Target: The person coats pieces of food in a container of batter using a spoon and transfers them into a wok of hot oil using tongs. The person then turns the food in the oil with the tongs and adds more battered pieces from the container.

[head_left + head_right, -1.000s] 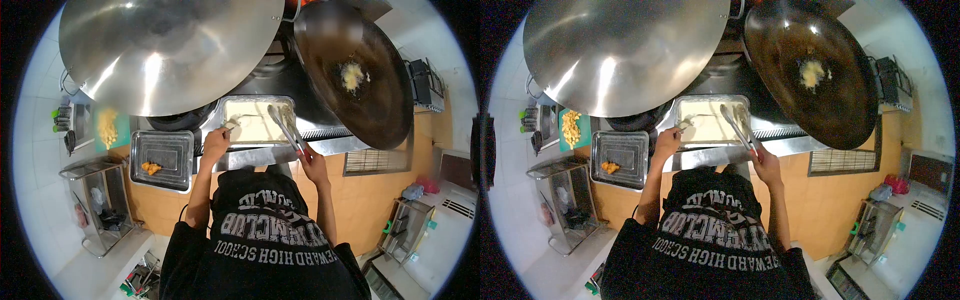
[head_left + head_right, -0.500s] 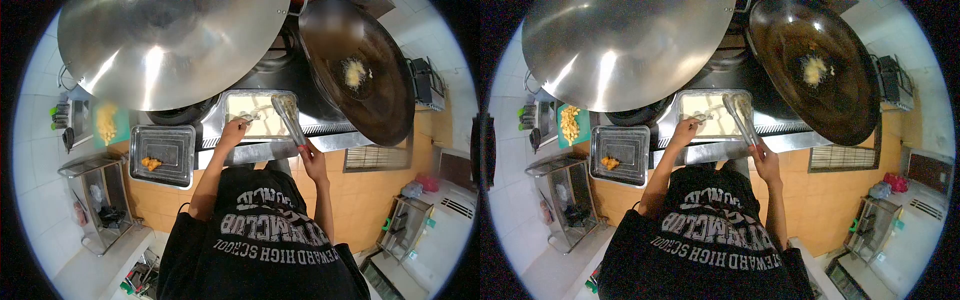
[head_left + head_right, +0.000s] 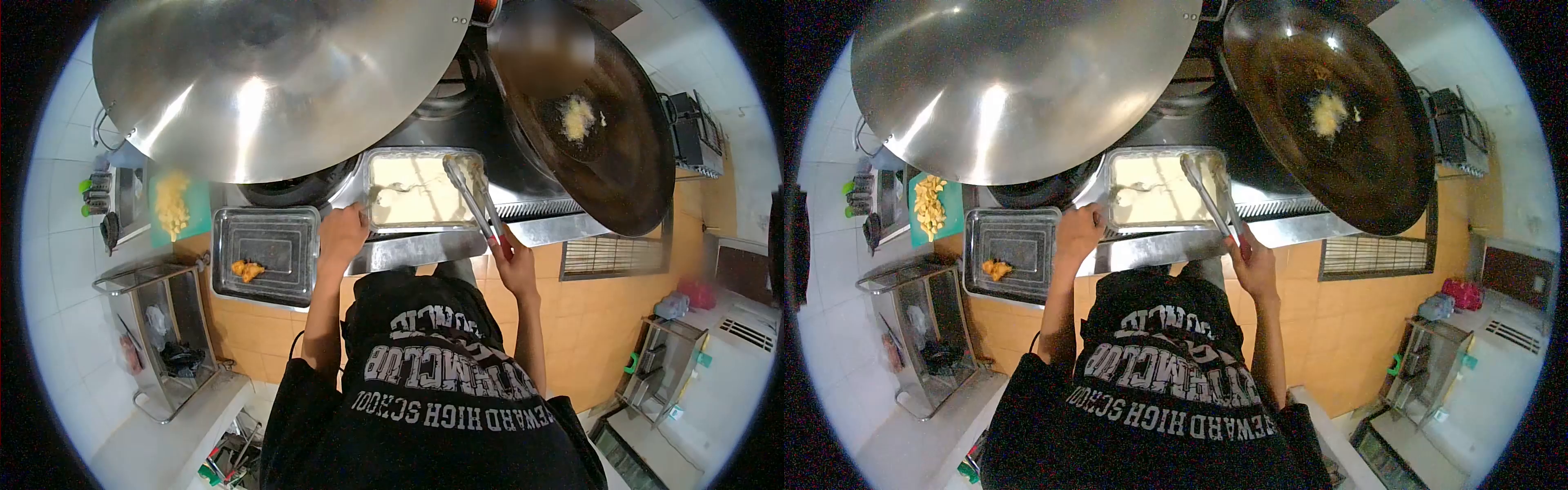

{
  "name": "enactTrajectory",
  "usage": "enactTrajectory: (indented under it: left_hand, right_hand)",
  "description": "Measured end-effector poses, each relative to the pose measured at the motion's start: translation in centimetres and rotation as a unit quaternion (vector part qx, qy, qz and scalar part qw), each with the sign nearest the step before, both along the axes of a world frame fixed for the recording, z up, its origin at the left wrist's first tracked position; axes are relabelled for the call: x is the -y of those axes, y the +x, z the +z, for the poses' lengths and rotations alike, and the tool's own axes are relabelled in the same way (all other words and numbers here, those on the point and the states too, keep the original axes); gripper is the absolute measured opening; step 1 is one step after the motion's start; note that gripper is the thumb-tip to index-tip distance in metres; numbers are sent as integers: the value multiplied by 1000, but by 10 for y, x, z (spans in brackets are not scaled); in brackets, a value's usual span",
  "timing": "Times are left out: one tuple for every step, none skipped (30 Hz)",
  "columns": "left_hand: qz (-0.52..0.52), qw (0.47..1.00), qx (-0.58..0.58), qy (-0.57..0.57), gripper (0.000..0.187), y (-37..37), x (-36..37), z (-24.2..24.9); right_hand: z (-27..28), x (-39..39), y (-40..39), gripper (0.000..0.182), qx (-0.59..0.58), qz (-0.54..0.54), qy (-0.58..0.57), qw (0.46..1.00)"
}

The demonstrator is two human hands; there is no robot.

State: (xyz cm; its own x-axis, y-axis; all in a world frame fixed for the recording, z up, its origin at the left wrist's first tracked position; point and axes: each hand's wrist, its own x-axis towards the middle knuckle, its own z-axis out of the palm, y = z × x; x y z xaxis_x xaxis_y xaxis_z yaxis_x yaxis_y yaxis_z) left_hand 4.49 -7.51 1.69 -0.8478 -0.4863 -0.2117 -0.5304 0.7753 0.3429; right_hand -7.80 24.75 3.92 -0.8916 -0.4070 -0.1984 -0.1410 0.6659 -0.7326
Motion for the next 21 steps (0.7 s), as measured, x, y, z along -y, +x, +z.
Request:
enactTrajectory:
  left_hand:
    - [1, 1000, 1, 0, 18, -2, 0, 13]
    - [-12, 1000, -7, -23, 16, -5, 0, 25]
    - [-24, 999, -15, -46, 14, -7, 1, 37]
    - [-21, 999, -14, -47, 14, -9, 0, 49]
    - [-28, 998, -20, -61, 14, -12, 0, 61]
    - [-35, 996, -27, -76, 13, -14, 0, 69]
    - [-35, 996, -28, -78, 13, -17, 1, 72]
    - [-31, 995, -25, -91, 14, -19, 2, 75]
    - [-27, 994, -22, -103, 14, -21, 2, 78]
    - [-29, 994, -22, -105, 14, -22, 2, 81]
    - [-28, 993, -23, -109, 14, -24, 2, 86]
    - [-26, 993, -23, -113, 15, -25, 1, 91]
    - [-29, 993, -23, -114, 15, -26, 0, 98]
    - [-35, 992, -24, -122, 15, -27, -2, 105]
    - [-42, 990, -25, -130, 15, -28, -4, 110]
    - [-43, 990, -25, -132, 15, -29, -4, 114]
    - [-42, 991, -21, -126, 16, -30, -5, 116]
    - [-40, 992, -18, -120, 17, -31, -5, 117]
    - [-41, 992, -18, -121, 17, -33, -6, 115]
    - [-44, 992, -19, -115, 17, -37, -8, 109]
    - [-46, 993, -19, -109, 18, -40, -8, 101]
  right_hand:
    - [-4, -1, 0, 55, 1, 1, 0, 1000]
    - [-10, -3, -1, 56, 0, -5, -6, 1000]
    - [-14, -3, -1, 57, 0, -10, -12, 1000]
    - [-10, -2, -1, 57, 0, -7, -13, 1000]
    - [-5, 0, -2, 58, 3, 0, -4, 1000]
    - [-2, 2, -1, 59, 6, 6, 5, 1000]
    - [-1, 3, -1, 59, 5, 6, 3, 1000]
    - [-1, 4, -1, 59, 5, 7, 0, 1000]
    - [0, 5, 0, 60, 5, 7, -4, 1000]
    - [2, 5, 0, 60, 5, 5, -6, 1000]
    - [4, 6, 0, 60, 9, 4, -13, 1000]
    - [6, 6, 1, 61, 13, 2, -20, 1000]
    - [3, 4, 2, 61, 13, 0, -21, 1000]
    - [-2, 2, 2, 61, 13, -5, -29, 999]
    - [-5, 1, 3, 60, 13, -9, -37, 999]
    - [-9, 0, 4, 60, 14, -11, -38, 999]
    - [-12, -2, 5, 60, 4, -16, -41, 999]
    - [-12, -2, 6, 61, -5, -20, -43, 999]
    - [-11, -3, 6, 61, -5, -22, -44, 999]
    - [-10, -4, 7, 61, 4, -20, -32, 999]
    - [-7, -3, 7, 61, 13, -18, -19, 1000]
